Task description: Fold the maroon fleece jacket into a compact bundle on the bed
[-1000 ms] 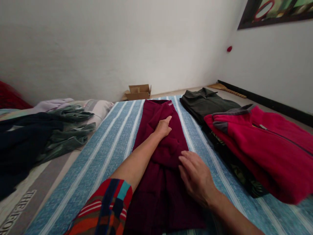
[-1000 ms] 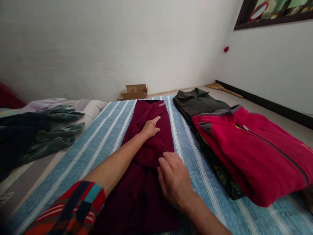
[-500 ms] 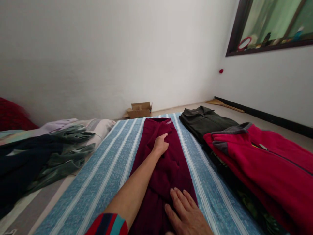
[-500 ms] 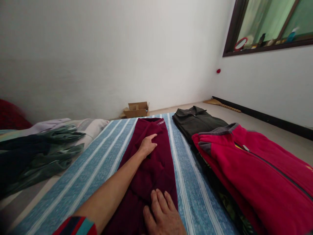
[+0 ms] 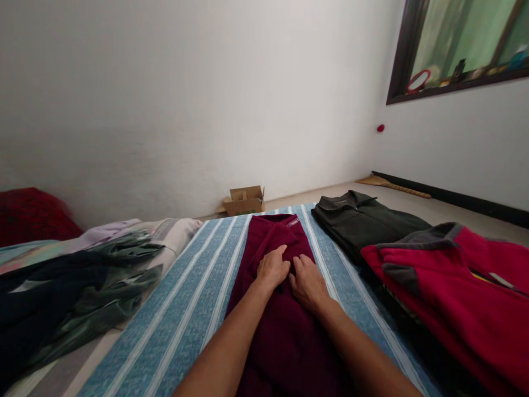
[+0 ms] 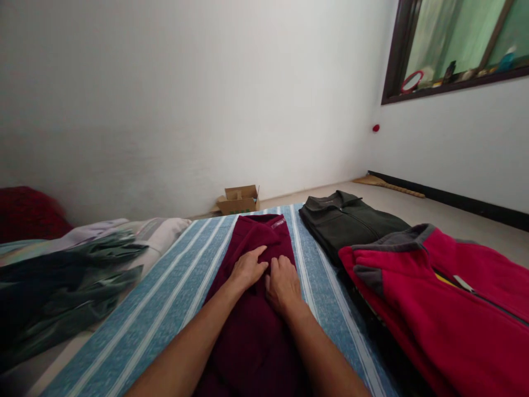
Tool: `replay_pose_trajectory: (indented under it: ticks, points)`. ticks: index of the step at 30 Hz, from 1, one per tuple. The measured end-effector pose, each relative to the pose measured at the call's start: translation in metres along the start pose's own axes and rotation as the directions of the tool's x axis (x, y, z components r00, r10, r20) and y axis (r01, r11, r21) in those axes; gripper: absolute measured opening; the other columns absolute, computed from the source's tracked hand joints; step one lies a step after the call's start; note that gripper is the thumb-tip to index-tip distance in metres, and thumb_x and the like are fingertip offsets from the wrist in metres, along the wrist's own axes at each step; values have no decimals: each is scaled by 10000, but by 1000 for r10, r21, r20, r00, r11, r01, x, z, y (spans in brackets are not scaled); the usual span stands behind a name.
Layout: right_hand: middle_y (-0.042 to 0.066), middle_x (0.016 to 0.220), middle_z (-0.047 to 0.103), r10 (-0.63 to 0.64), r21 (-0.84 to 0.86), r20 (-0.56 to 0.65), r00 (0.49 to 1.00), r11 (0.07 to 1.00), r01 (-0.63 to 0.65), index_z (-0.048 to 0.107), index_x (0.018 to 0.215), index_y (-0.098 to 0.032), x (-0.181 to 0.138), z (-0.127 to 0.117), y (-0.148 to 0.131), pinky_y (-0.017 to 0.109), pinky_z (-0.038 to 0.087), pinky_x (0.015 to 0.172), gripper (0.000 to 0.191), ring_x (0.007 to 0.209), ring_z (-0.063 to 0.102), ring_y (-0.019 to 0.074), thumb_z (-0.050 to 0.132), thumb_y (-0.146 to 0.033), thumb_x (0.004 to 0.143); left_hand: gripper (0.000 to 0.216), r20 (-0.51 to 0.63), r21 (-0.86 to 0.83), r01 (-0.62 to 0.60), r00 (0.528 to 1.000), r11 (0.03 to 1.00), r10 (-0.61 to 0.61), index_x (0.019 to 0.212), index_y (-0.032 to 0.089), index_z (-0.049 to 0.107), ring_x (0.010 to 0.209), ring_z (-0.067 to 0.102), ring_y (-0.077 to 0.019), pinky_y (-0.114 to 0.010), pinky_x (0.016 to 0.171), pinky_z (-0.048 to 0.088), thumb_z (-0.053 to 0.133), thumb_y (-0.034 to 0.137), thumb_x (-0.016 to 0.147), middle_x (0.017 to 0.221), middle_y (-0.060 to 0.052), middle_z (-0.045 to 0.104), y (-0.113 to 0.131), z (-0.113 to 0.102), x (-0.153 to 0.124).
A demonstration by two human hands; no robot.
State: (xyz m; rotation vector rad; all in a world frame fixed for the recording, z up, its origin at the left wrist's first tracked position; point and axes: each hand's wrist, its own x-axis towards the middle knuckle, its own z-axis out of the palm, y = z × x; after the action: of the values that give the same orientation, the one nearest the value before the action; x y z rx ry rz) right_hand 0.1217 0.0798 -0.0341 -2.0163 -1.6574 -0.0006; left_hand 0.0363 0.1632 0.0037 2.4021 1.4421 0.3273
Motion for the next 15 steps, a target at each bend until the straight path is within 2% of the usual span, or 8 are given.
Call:
replay_pose_trajectory:
  ticks: [2, 4, 6, 8, 9, 11, 13, 15]
  points:
    - [192, 1276, 481, -10, -33, 14, 1000, 999, 10, 499, 1212, -83, 3, 25, 5, 393, 317, 971, 403, 1202, 410, 274, 405, -288, 877, 631, 17, 105, 24, 1000, 994, -26, 1376, 206, 351, 1133, 536, -255, -343, 942, 402, 540, 238, 775, 1215, -121, 589, 2, -5, 1]
    - [208, 1335, 425, -14, -50, 14, 1000, 999, 14, 449, 1276, -62, -2, 39, 9, 419, 282, 1005, 469, 1257, 349, 292, 378, -323, 892, 719, -2, 171, 72, 997, 983, -72, 1426, 181, 216, 1078, 573, -281, -363, 884, 432, 534, 278, 788, 1159, -157, 612, 4, -9, 3]
    - [210, 1344, 417, -12, -52, 16, 1000, 999, 13, 433, 1297, -52, -5, 43, 12, 419, 281, 1010, 497, 1266, 338, 303, 377, -331, 890, 808, -65, 194, 134, 990, 972, -123, 1445, 136, 69, 1023, 602, -291, -365, 836, 447, 525, 286, 795, 1128, -184, 618, 6, -9, 7]
    - [210, 1342, 420, -12, -50, 19, 1000, 999, 13, 439, 1297, -50, -6, 42, 12, 419, 285, 1010, 501, 1264, 342, 311, 382, -330, 885, 847, -131, 165, 174, 979, 971, -153, 1438, 89, -7, 1004, 612, -277, -343, 824, 448, 516, 258, 793, 1126, -196, 616, 5, -6, 11]
    - [211, 1338, 424, -13, -46, 24, 1000, 999, 14, 444, 1294, -50, -5, 41, 12, 421, 290, 1009, 502, 1260, 348, 314, 388, -332, 883, 831, -151, 143, 177, 976, 974, -155, 1437, 83, 10, 1003, 613, -263, -326, 827, 445, 510, 234, 791, 1121, -187, 622, 5, -5, 13]
    - [210, 1331, 433, -8, -39, 21, 1000, 999, 9, 453, 1287, -50, -4, 40, 12, 424, 293, 1009, 498, 1255, 356, 315, 396, -329, 879, 737, -158, 128, 151, 979, 980, -131, 1427, 109, 148, 1003, 614, -241, -301, 836, 438, 498, 193, 784, 1091, -154, 644, 3, -5, 15]
    - [205, 1326, 440, 1, -34, -10, 1000, 999, -2, 457, 1283, -51, -4, 40, 11, 424, 286, 1017, 489, 1260, 350, 310, 397, -321, 880, 633, -141, 162, 105, 987, 981, -82, 1377, 148, 306, 987, 619, -235, -297, 834, 438, 499, 176, 774, 1034, -122, 669, 5, -11, 15]
    - [198, 1326, 442, 3, -30, -40, 999, 1000, -4, 461, 1279, -52, -5, 41, 10, 421, 278, 1024, 481, 1264, 344, 305, 398, -312, 880, 557, -131, 196, 48, 991, 979, -22, 1319, 172, 400, 959, 627, -223, -291, 824, 442, 508, 187, 773, 983, -98, 686, 8, -20, 15]
